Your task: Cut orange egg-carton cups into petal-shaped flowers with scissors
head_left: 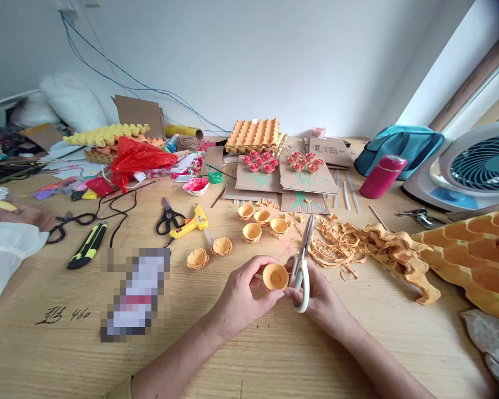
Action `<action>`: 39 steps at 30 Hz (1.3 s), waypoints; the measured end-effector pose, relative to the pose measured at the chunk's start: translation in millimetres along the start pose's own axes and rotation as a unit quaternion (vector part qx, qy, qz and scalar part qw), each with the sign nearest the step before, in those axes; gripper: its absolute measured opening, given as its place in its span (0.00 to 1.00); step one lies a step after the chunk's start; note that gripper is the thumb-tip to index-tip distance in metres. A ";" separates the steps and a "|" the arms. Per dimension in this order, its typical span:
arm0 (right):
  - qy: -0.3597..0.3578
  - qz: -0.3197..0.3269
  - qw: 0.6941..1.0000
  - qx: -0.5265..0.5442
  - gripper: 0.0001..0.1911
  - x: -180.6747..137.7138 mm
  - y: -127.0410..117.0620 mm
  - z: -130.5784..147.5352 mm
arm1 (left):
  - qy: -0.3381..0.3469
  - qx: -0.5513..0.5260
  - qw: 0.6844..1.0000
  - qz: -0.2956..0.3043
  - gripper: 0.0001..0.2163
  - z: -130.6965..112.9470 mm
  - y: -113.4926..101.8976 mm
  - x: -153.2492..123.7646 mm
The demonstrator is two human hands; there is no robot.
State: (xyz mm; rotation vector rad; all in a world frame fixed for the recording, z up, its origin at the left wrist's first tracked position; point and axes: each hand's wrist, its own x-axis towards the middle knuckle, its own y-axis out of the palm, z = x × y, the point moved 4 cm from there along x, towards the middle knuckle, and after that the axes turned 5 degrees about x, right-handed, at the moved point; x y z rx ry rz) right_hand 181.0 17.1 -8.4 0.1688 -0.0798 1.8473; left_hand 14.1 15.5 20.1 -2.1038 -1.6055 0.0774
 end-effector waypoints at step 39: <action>-0.064 -0.028 0.989 -0.130 0.08 -5.1 0.6 12.4 | -0.147 -0.258 0.929 0.220 0.31 31.5 19.0 -4.4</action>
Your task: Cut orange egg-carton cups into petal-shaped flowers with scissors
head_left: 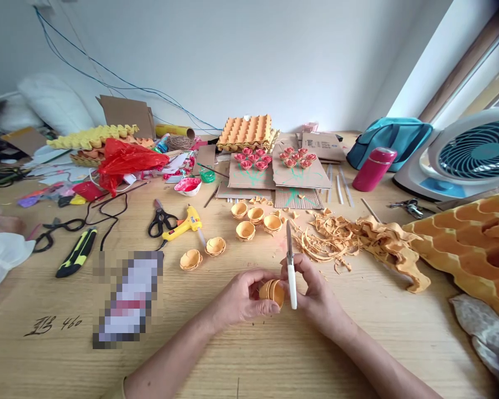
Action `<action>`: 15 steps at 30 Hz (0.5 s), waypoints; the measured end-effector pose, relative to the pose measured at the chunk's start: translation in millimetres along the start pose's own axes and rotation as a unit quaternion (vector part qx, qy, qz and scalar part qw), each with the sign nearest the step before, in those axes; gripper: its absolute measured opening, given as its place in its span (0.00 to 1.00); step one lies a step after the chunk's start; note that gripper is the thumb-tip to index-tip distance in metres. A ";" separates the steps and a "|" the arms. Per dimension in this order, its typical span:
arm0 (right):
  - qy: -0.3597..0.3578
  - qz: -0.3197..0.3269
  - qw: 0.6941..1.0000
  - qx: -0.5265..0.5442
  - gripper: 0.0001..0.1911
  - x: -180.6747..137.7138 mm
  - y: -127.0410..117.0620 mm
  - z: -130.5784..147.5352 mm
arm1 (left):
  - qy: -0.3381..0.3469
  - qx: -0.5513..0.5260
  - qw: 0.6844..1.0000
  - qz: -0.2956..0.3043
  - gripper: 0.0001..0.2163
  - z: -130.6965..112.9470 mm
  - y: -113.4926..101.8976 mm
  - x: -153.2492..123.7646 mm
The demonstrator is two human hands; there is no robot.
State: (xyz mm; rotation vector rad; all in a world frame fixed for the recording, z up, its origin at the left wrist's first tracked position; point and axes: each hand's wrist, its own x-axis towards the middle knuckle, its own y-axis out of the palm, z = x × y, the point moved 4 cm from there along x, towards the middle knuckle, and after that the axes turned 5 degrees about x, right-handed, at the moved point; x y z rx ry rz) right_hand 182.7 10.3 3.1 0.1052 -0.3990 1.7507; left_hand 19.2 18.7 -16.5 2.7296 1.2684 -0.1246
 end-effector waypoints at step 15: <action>0.059 -0.079 0.995 0.035 0.14 0.6 -9.7 -15.5 | 0.110 0.418 0.854 -0.290 0.18 -15.6 -40.9 -4.3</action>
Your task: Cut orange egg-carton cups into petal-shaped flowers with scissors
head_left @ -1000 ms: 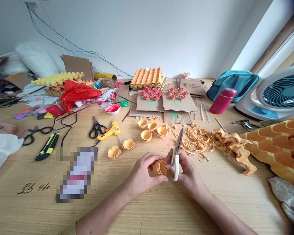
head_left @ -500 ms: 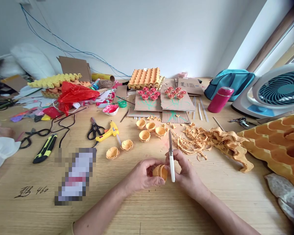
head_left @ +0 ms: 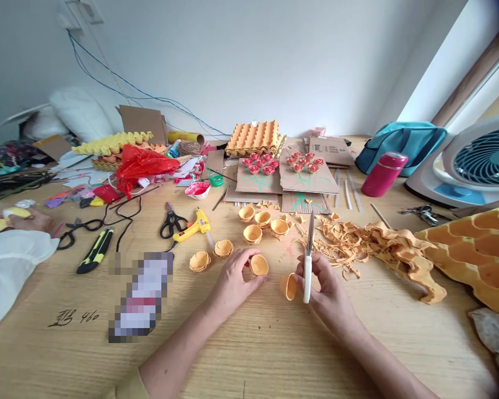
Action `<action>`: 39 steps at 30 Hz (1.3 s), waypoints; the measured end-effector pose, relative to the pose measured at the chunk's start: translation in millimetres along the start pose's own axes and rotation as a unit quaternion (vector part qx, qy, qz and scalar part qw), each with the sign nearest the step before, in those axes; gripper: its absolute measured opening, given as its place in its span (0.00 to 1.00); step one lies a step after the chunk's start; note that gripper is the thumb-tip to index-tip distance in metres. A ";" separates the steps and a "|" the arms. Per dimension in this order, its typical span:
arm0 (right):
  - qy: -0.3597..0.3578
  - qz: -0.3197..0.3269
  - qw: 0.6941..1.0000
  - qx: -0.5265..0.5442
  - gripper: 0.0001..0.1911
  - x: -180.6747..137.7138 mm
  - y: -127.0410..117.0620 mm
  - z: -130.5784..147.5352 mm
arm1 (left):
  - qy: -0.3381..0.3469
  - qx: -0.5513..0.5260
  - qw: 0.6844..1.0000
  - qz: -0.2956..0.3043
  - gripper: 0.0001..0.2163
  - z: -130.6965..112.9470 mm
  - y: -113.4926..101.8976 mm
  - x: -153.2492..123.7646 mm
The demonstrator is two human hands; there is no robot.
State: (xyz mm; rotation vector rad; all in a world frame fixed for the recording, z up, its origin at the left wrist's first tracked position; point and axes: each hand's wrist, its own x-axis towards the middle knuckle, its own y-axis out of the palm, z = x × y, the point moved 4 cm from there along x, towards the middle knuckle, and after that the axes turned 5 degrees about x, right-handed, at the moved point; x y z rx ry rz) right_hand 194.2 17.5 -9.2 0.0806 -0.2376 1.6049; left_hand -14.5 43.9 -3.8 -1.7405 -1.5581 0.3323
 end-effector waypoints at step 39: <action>0.088 0.037 0.985 0.141 0.22 -0.2 6.9 -9.4 | 0.221 -0.004 0.974 0.049 0.05 -49.7 10.8 -21.9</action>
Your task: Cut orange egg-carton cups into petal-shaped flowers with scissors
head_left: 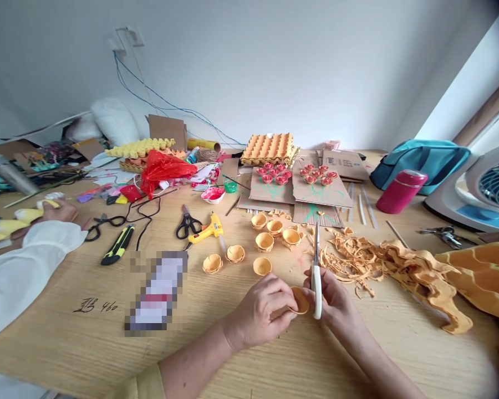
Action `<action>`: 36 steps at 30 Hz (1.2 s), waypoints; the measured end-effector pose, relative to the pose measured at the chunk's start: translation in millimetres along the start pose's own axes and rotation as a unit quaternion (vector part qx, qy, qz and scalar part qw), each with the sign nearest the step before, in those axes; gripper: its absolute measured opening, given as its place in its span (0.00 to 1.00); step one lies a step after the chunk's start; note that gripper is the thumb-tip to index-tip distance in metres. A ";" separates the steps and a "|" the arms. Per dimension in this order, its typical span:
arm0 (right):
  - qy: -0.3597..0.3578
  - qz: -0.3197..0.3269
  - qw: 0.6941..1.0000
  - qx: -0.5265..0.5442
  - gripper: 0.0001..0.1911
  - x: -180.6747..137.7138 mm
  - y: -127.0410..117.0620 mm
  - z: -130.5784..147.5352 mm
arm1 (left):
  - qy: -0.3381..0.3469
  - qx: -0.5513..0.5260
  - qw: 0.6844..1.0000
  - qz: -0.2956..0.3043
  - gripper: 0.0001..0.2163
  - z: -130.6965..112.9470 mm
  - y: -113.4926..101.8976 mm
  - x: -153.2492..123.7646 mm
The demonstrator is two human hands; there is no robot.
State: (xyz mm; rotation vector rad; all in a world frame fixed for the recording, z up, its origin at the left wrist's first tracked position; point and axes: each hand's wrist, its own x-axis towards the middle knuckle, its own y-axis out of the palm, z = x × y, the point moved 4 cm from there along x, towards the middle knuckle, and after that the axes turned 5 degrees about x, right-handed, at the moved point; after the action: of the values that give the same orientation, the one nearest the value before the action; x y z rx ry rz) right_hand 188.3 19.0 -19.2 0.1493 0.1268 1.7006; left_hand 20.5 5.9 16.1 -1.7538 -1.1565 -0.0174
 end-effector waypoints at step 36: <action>0.056 0.170 0.976 -0.121 0.30 -16.6 12.8 2.3 | -0.329 -0.750 0.530 -0.220 0.10 52.4 14.3 10.1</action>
State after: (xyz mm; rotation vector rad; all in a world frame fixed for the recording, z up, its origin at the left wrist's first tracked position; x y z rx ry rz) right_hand 178.3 0.8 -15.2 -0.1149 -0.0247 2.0504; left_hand 11.7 50.2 -15.7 -2.9482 -2.5706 -1.0513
